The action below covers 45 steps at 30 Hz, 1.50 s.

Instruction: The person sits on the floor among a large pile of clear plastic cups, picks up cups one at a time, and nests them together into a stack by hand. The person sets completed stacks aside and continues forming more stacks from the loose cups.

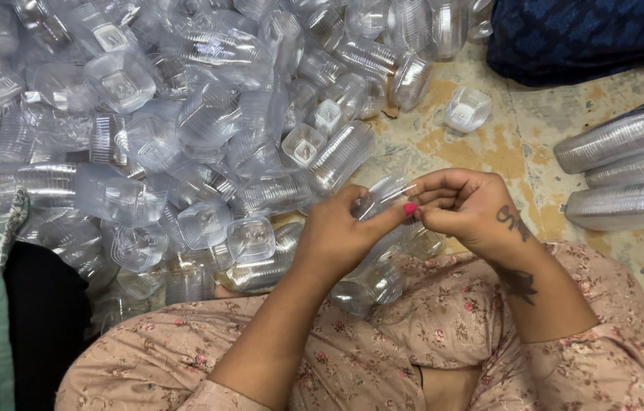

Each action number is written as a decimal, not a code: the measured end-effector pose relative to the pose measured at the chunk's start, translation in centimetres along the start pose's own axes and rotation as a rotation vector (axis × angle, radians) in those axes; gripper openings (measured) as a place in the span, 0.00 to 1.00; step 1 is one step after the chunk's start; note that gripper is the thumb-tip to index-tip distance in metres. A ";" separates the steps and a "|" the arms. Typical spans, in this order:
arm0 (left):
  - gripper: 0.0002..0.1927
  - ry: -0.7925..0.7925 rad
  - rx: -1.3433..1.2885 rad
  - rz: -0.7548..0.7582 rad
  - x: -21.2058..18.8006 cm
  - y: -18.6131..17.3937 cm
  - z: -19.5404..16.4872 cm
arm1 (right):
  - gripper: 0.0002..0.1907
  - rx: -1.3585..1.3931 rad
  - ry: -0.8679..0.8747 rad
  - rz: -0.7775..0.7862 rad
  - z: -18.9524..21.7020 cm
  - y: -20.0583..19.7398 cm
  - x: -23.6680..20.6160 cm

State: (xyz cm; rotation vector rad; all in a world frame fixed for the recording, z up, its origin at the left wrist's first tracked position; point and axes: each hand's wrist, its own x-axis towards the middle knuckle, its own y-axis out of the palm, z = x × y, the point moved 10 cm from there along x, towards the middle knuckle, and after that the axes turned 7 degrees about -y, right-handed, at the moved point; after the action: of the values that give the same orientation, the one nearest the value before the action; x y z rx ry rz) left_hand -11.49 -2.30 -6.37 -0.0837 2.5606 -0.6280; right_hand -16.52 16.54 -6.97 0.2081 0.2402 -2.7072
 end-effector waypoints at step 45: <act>0.39 0.188 0.025 -0.006 -0.6 0.2 -1.4 | 0.13 0.102 -0.079 0.163 1.7 1.6 -0.2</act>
State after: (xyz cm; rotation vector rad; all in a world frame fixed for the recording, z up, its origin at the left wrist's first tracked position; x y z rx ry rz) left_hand -11.61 -1.44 -5.13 -0.0249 2.7330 -0.7005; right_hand -15.83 14.90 -5.51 0.1432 0.0589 -2.5608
